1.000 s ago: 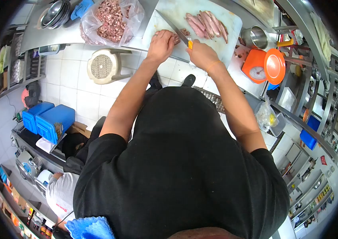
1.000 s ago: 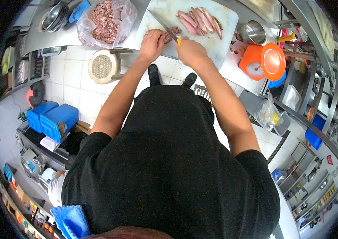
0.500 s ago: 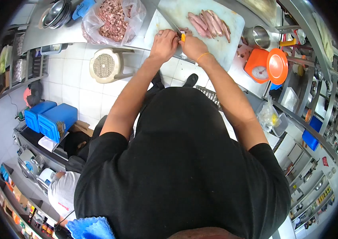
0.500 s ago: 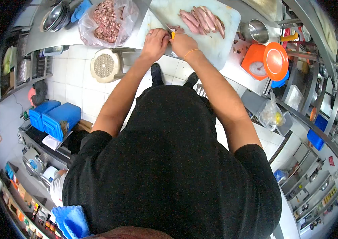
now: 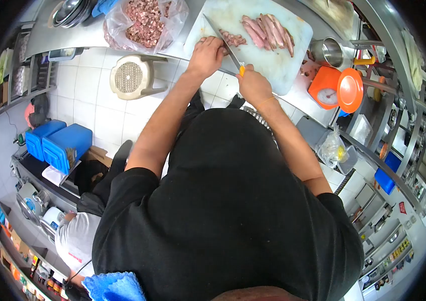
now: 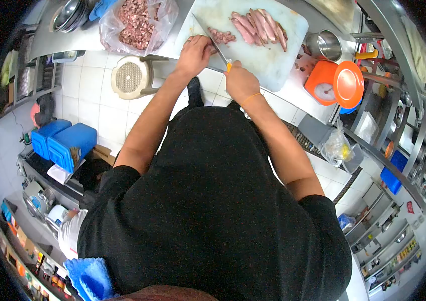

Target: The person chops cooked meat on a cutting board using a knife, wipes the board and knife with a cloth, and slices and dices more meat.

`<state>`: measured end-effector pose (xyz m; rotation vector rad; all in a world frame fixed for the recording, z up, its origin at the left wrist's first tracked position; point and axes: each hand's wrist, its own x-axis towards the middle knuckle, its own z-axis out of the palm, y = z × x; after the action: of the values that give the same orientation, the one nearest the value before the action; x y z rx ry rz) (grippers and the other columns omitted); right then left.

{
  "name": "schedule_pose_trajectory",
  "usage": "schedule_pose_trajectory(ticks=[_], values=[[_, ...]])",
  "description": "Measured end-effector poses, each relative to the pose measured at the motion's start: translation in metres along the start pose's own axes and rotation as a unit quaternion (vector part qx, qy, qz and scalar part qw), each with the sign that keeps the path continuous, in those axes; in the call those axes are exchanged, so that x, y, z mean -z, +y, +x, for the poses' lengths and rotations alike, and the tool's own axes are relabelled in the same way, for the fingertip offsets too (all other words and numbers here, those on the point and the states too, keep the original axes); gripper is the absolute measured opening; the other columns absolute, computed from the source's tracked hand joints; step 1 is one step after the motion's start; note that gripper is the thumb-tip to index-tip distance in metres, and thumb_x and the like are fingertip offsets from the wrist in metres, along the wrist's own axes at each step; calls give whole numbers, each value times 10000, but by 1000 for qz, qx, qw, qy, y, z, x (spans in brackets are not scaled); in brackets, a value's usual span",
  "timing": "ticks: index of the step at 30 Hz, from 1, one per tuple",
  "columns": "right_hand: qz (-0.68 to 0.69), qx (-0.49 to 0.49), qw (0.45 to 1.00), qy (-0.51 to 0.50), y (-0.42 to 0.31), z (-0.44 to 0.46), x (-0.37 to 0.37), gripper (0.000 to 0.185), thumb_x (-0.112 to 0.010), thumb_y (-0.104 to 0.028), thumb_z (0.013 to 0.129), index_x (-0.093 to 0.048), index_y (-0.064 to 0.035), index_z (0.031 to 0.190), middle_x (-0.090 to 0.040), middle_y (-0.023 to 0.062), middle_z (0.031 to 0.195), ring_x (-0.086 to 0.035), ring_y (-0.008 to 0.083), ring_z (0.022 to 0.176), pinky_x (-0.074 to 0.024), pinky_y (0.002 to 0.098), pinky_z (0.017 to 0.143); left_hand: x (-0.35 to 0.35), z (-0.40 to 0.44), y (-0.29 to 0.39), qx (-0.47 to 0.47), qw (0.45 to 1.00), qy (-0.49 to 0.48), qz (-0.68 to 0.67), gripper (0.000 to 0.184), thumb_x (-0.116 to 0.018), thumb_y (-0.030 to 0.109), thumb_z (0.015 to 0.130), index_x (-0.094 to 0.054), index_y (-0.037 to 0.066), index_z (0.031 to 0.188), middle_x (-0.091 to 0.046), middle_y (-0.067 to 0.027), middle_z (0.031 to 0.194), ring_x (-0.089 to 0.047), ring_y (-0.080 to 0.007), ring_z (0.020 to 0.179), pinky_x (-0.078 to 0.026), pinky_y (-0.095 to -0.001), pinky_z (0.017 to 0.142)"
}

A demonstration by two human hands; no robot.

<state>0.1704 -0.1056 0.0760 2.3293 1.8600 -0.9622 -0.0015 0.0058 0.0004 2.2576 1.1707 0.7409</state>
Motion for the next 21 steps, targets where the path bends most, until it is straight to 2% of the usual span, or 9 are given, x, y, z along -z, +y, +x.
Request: schedule_pose_trajectory(ticks=[3,6,9,12,21], values=[[20,7,999,24,-5,34,-20,414,-623,-321,1047,-552,57,1201,-753,309,979,-749,485,937,-584,571,838,1,2,2,9,1000,-9,17,164,-637,104,957,-680,48,1104,-705,-155,1088,-641,-405,1090,-518,-519,969],[31,30,999,29,-18,71,-8,433,-622,-337,1048,-567,57,1219,-758,299,1024,-743,481,988,-576,566,871,4,5,2,-3,1000,-2,4,141,-644,116,946,-680,38,1058,-711,-163,1080,-654,-386,1089,-521,-498,987],[13,47,999,14,-22,77,12,456,-617,-353,1049,-582,64,1229,-759,296,1046,-742,476,1002,-577,556,875,10,2,2,44,998,-32,-23,169,-662,125,954,-693,35,1094,-725,-164,1116,-668,-382,1112,-533,-488,996],[-2,47,999,-12,-20,54,33,459,-622,-353,1043,-594,68,1224,-763,291,1046,-748,469,1001,-581,548,876,13,-6,-5,39,998,12,-54,185,-680,120,953,-703,44,1119,-733,-161,1144,-672,-376,1137,-534,-485,1006],[-18,6,1000,2,-27,4,10,395,-624,-295,1047,-548,78,1154,-758,287,951,-760,466,904,-600,535,823,10,0,-9,30,999,-27,-32,140,-726,120,932,-715,46,1050,-738,-136,1033,-688,-359,1034,-549,-462,943]])
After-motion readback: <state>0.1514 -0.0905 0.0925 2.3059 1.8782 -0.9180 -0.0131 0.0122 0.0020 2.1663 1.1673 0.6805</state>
